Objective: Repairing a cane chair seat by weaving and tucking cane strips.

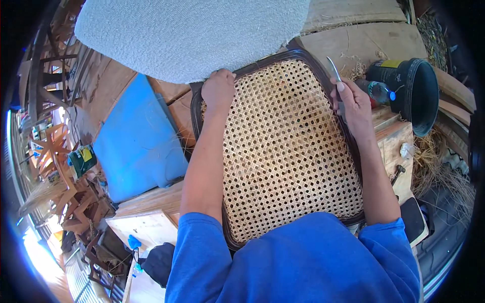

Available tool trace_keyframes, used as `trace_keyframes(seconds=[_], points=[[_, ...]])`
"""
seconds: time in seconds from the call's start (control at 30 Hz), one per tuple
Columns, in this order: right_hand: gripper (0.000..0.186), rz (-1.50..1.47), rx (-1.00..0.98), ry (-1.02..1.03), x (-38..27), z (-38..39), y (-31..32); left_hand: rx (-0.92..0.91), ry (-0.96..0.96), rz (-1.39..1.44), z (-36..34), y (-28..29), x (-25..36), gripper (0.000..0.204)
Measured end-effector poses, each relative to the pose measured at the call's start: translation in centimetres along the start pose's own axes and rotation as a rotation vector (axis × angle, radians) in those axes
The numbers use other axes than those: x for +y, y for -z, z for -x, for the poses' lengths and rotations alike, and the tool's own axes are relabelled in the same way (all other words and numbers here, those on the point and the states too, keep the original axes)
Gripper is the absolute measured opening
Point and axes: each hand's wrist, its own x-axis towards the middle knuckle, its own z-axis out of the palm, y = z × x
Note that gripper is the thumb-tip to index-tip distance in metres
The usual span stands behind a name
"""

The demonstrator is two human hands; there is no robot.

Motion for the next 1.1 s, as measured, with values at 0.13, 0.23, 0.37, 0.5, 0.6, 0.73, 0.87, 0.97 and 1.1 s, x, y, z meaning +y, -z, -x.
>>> trace_keyframes(seconds=[0.13, 0.23, 0.37, 0.5, 0.6, 0.73, 0.87, 0.97, 1.1], points=[[0.029, -0.145, 0.054, -0.059, -0.6, -0.2, 0.1, 0.018, -0.093, 0.196, 0.9, 1.6, -0.6, 0.031], [0.028, -0.225, 0.076, -0.037, -0.2, -0.1, 0.0, 0.148, -0.227, -0.014, 6.1, 1.4, 1.2, 0.036], [0.023, -0.14, 0.034, -0.019, 0.5, 0.2, 1.0, 0.023, -0.24, -0.295, 14.5, 0.9, 5.9, 0.049], [0.019, -0.087, 0.005, -0.157, -2.2, 5.4, -1.3, -0.096, -0.274, -0.217, 21.4, 4.0, 9.2, 0.058], [0.024, 0.113, -0.128, 0.097, 0.1, 10.7, -4.0, -0.21, -0.356, 0.196, 25.0, 6.2, 11.8, 0.054], [0.026, 0.119, -0.074, 0.515, 0.9, 17.2, -5.8, -0.371, 0.0, 0.873, 28.0, 8.3, 14.9, 0.046], [0.023, 0.153, -0.284, 0.379, 0.9, 18.7, -4.0, -0.416, 0.067, 0.83, 29.3, 8.2, 16.1, 0.043], [0.025, 0.079, -0.123, 0.349, -1.2, 21.8, -1.3, -0.294, 0.047, 0.985, 29.9, 6.2, 15.9, 0.042], [0.021, 0.258, 0.108, 0.252, -0.7, 24.3, 6.7, -0.408, 0.175, 1.141, 28.7, 5.9, 16.2, 0.041]])
